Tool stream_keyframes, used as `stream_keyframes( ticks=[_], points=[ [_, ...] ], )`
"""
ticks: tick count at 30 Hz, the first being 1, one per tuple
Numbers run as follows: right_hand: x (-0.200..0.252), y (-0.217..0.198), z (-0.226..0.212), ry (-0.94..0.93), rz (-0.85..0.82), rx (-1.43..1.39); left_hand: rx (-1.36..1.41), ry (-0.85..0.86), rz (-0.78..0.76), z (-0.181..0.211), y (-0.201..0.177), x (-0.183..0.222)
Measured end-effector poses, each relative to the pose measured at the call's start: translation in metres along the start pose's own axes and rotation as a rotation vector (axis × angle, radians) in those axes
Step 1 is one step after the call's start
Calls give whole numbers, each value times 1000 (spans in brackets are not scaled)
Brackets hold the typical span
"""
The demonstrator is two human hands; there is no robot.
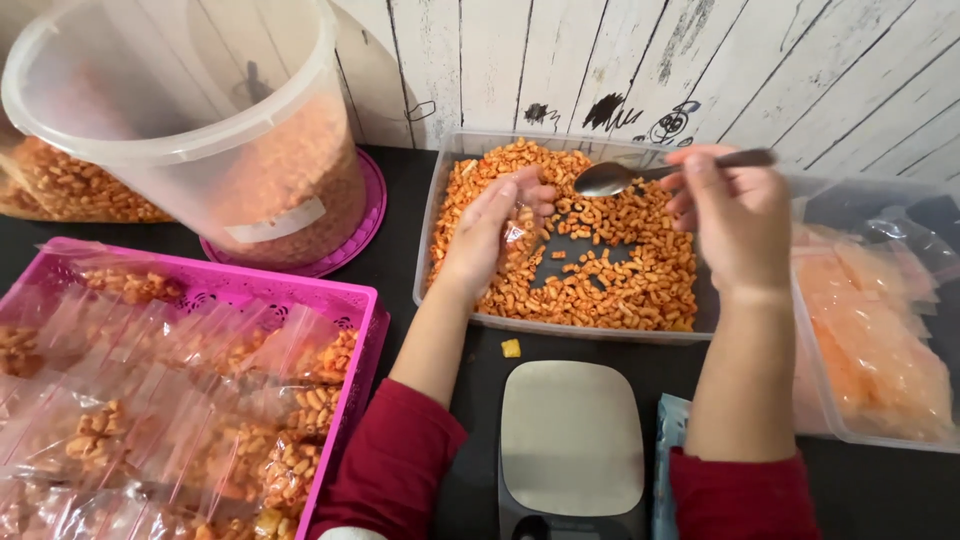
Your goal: Portioning and weighing small snacks into plastic bags using a spoon and a digital scale.
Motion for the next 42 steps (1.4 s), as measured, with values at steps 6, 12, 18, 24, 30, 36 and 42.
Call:
stream_keyframes(
  ticks=[6, 12, 18, 24, 30, 36, 42],
  points=[
    [44, 31, 8, -282, -160, 421, -2, 306, -24, -11, 10, 2],
    [79, 37, 77, -573, -135, 771, -223, 442, 94, 4, 28, 22],
    [103, 43, 75, -802, -179, 647, -160, 438, 151, 14, 36, 57],
    [123, 32, 46, -814, -186, 574, -337, 501, 221, -12, 11, 74],
    [139, 32, 10, -178, -141, -158, -297, 368, 155, -26, 33, 102],
    [160, 29, 39, 22, -48, -222, -433, 254, 170, -31, 33, 146],
    [199, 30, 69, 177, -139, -130, -713, 179, 69, -45, 25, 179]
  ],
)
Point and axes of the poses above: each hand's wrist, its own x-axis away from the middle knuckle, its own y-axis out of the palm, z = x × y, the point moved 6 cm from there along -x, towards the middle knuckle, and after that the axes turned 1 degree about z, right-handed, at the moved point
